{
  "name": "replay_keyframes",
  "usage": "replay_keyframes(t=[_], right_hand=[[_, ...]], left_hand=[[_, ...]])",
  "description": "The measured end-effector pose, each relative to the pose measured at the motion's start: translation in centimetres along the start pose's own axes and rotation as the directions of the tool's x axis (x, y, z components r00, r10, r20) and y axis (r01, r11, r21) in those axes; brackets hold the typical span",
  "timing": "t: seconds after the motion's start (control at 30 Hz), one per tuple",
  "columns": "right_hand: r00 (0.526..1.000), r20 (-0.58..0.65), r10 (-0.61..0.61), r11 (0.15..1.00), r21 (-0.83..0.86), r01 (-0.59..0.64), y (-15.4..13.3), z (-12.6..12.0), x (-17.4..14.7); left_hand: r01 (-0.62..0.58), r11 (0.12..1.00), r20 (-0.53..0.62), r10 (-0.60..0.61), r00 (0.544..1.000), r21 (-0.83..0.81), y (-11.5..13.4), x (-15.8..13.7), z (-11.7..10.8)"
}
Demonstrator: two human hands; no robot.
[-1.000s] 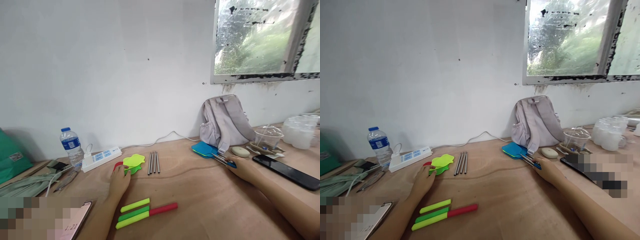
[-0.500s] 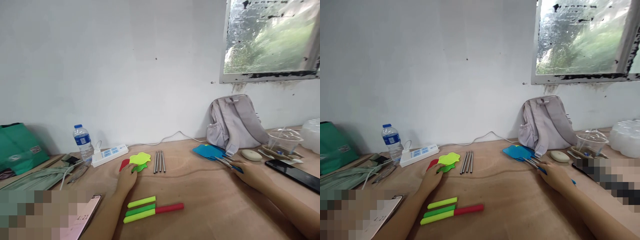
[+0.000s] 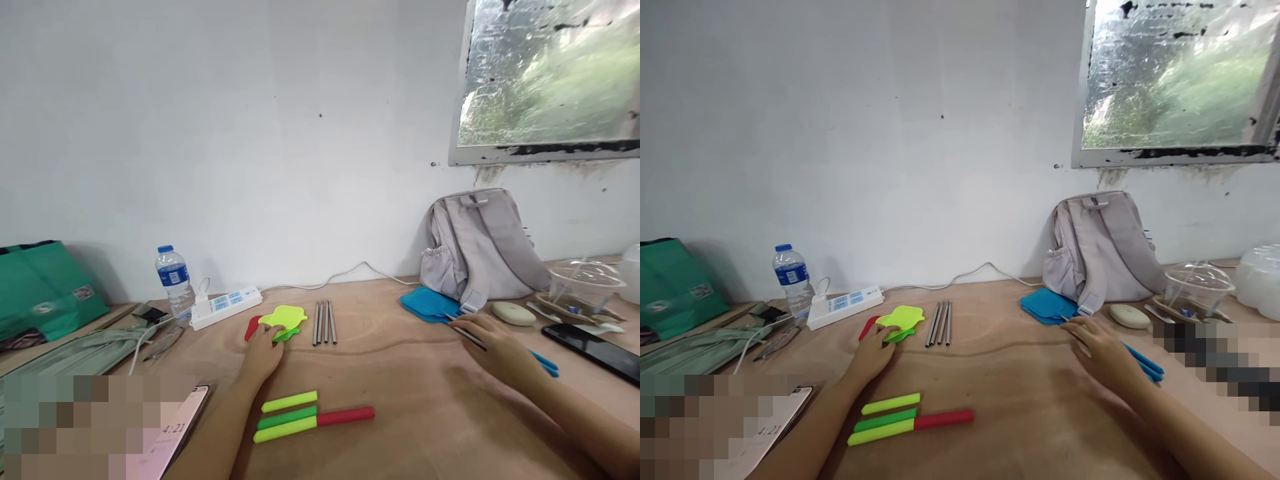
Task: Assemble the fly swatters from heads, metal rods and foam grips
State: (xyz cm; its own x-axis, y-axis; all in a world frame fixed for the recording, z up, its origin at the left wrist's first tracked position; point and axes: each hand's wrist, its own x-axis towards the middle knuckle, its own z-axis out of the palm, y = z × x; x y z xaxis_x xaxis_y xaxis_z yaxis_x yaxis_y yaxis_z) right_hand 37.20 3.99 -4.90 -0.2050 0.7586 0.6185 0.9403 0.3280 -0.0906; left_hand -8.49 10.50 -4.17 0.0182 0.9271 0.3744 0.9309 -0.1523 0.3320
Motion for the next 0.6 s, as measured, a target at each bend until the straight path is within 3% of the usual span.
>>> replay_keyframes(t=[0.1, 0.3, 0.43, 0.6], right_hand=[[0.979, 0.109, -0.170, 0.961, 0.238, 0.141, -5.5, 0.9, 0.2], [0.964, 0.126, -0.232, 0.835, 0.534, 0.132, -15.2, 5.2, 4.5], [0.961, 0.220, -0.170, 0.848, 0.529, 0.029, -18.2, 7.3, 8.5], [0.944, 0.300, -0.140, 0.861, 0.507, -0.033, -18.5, 8.4, 9.5]], left_hand=[[-0.004, 1.000, -0.003, 0.004, 1.000, -0.015, 0.1, -0.1, -0.1], [-0.013, 0.998, -0.019, 0.012, 1.000, -0.059, 2.7, 0.1, -1.8], [-0.088, 0.993, 0.160, 0.100, 0.982, -0.082, 6.1, -0.5, -4.7], [-0.198, 0.979, 0.393, 0.203, 0.897, -0.055, 8.5, -2.5, -7.4]])
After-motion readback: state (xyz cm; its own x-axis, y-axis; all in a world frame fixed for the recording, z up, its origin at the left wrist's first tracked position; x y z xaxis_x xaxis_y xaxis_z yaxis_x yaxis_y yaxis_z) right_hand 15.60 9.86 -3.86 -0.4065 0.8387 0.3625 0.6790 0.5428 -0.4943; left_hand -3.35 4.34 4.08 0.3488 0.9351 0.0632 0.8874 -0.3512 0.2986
